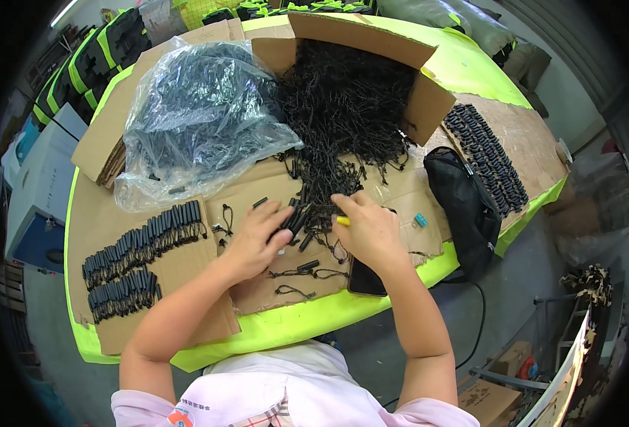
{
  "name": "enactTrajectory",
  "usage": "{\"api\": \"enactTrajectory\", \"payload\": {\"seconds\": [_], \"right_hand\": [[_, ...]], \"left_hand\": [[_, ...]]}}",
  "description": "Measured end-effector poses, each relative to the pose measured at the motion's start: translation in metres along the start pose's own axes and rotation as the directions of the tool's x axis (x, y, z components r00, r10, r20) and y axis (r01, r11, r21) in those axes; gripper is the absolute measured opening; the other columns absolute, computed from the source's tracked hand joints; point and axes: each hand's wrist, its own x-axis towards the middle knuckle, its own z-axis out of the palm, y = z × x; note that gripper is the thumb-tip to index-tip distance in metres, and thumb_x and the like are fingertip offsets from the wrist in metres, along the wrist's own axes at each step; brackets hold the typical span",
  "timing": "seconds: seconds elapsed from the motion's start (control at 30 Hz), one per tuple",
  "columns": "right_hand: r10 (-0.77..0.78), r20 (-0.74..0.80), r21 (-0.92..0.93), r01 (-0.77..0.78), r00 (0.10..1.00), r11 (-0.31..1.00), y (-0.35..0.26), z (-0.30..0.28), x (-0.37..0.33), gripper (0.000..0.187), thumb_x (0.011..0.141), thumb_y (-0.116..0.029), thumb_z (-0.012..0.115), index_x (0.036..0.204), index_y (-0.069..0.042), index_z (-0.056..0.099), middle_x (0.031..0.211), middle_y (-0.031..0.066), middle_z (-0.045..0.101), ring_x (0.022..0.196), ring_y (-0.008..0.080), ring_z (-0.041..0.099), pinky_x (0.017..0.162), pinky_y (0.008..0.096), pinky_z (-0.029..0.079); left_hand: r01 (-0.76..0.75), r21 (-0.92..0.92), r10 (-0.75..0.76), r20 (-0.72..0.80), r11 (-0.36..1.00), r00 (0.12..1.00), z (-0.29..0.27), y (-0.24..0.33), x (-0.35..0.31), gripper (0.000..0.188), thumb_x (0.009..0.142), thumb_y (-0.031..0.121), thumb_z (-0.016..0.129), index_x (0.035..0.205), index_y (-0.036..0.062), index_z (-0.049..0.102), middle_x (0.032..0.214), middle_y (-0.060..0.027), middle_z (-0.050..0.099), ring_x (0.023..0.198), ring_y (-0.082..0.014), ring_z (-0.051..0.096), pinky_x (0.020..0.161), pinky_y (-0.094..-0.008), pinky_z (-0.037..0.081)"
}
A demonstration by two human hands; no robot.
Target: Assembling small black components onto wire loops using a hand tool.
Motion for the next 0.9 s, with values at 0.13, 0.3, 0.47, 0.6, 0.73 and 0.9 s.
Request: {"api": "enactTrajectory", "payload": {"seconds": [0.13,0.3,0.47,0.6,0.73,0.9], "right_hand": [[-0.016,-0.228,0.042,0.026,0.974,0.999,-0.02,0.009,0.015,0.023,0.075,-0.02,0.064,0.095,-0.009,0.062,0.086,0.0087,0.058,0.076,0.0277,0.059,0.063,0.0354,0.046],[0.028,-0.185,-0.131,-0.052,0.982,0.99,-0.023,0.045,0.056,0.021,0.075,-0.021,0.065,0.093,-0.01,0.063,0.089,0.0064,0.056,0.071,0.0286,0.059,0.061,0.0371,0.048],[-0.066,-0.088,-0.083,0.059,0.994,0.995,-0.014,0.055,0.052,0.015,0.073,-0.018,0.066,0.085,-0.008,0.064,0.09,0.0073,0.056,0.07,0.0298,0.059,0.062,0.0359,0.049],[-0.148,-0.386,0.169,0.227,0.91,0.959,-0.009,0.048,0.042,0.013,0.075,-0.013,0.066,0.086,-0.006,0.064,0.087,0.0072,0.06,0.067,0.023,0.06,0.062,0.0311,0.049],[0.207,-0.486,0.686,0.224,0.849,0.692,-0.017,0.035,0.025,0.014,0.079,-0.008,0.066,0.089,0.001,0.063,0.077,0.0052,0.064,0.064,0.0092,0.056,0.058,0.022,0.045],[0.421,-0.053,0.948,-0.087,0.906,0.306,-0.04,0.024,-0.016,0.017,0.083,-0.01,0.063,0.091,0.005,0.063,0.069,0.0025,0.063,0.06,0.0039,0.054,0.055,0.0158,0.041]], "left_hand": [[0.109,0.102,-0.091,-0.164,0.989,0.982,-0.015,-0.013,0.002,0.048,0.089,0.031,0.046,0.129,0.0064,0.04,0.137,-0.0214,0.031,0.128,-0.0346,0.028,0.105,-0.046,0.019],[0.097,0.205,-0.107,0.037,0.974,0.994,-0.002,-0.008,0.003,0.051,0.089,0.03,0.046,0.13,0.0022,0.036,0.139,-0.0211,0.028,0.129,-0.0362,0.025,0.105,-0.0428,0.021],[0.07,0.181,-0.084,0.072,0.981,0.994,0.002,0.003,-0.015,0.051,0.089,0.031,0.042,0.13,0.001,0.036,0.138,-0.0196,0.029,0.13,-0.0326,0.024,0.105,-0.0434,0.022],[0.058,0.017,-0.057,-0.079,0.998,0.995,-0.003,0.001,-0.016,0.037,0.086,0.018,0.049,0.118,0.0011,0.049,0.122,-0.0195,0.047,0.117,-0.034,0.041,0.097,-0.04,0.034],[0.115,0.083,-0.094,-0.216,0.99,0.972,-0.009,-0.014,0.001,0.018,0.078,0.005,0.056,0.095,0.0005,0.063,0.091,-0.0159,0.06,0.092,-0.0336,0.054,0.082,-0.039,0.043],[0.147,0.177,-0.136,-0.07,0.973,0.988,-0.019,-0.014,0.019,0.012,0.074,0.005,0.058,0.084,0.0005,0.063,0.086,-0.0162,0.058,0.085,-0.0337,0.057,0.074,-0.0406,0.047]]}}
